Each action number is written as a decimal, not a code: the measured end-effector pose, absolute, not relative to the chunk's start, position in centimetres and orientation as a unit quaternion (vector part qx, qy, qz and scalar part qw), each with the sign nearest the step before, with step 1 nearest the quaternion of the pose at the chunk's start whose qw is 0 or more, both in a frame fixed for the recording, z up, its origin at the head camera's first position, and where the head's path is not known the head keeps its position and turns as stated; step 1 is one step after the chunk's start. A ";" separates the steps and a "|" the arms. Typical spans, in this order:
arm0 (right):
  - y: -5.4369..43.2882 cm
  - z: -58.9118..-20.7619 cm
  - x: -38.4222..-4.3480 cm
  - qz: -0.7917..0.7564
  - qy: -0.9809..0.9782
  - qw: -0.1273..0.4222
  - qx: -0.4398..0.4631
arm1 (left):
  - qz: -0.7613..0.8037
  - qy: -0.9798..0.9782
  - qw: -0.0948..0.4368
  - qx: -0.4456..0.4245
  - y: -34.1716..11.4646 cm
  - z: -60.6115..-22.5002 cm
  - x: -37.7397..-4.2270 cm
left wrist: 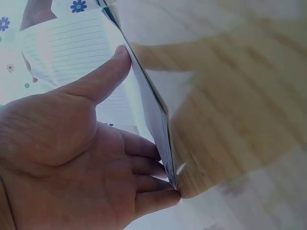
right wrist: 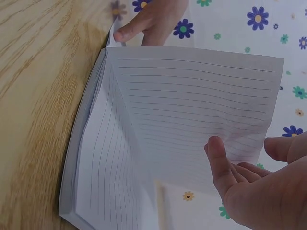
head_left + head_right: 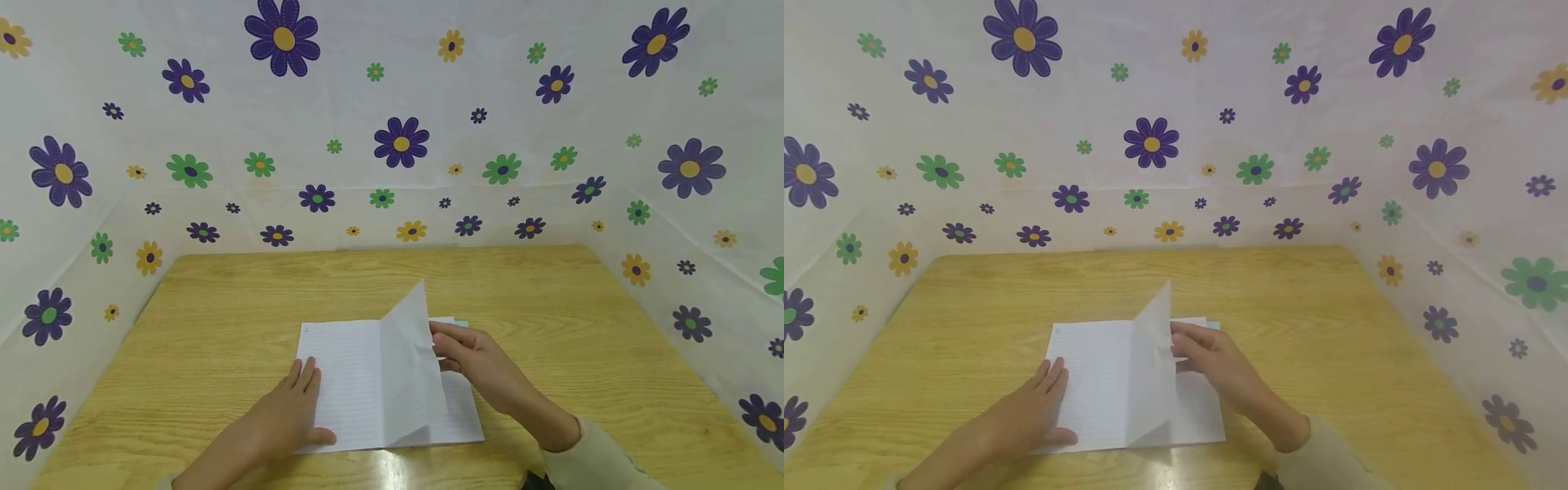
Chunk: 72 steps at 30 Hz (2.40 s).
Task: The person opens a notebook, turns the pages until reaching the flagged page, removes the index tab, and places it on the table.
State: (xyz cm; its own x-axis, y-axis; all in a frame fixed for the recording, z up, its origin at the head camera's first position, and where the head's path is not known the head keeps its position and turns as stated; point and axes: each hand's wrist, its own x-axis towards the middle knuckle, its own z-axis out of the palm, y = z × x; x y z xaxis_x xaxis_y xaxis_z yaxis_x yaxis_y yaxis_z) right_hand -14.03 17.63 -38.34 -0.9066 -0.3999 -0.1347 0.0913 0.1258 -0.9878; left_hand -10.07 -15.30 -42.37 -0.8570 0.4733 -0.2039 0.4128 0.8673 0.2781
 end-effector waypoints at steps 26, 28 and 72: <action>15.3 -38.9 -14.1 -0.625 0.749 0.147 -0.161 | 0.161 0.965 0.027 0.207 -17.5 -39.6 -10.0; 15.0 -38.9 -14.1 -0.627 0.746 0.146 -0.169 | 0.156 0.965 0.004 0.209 -17.5 -39.0 -10.0; 8.8 -42.4 -14.8 -0.592 0.721 0.292 -0.208 | 0.228 0.952 -0.036 0.203 -16.9 -38.1 -9.5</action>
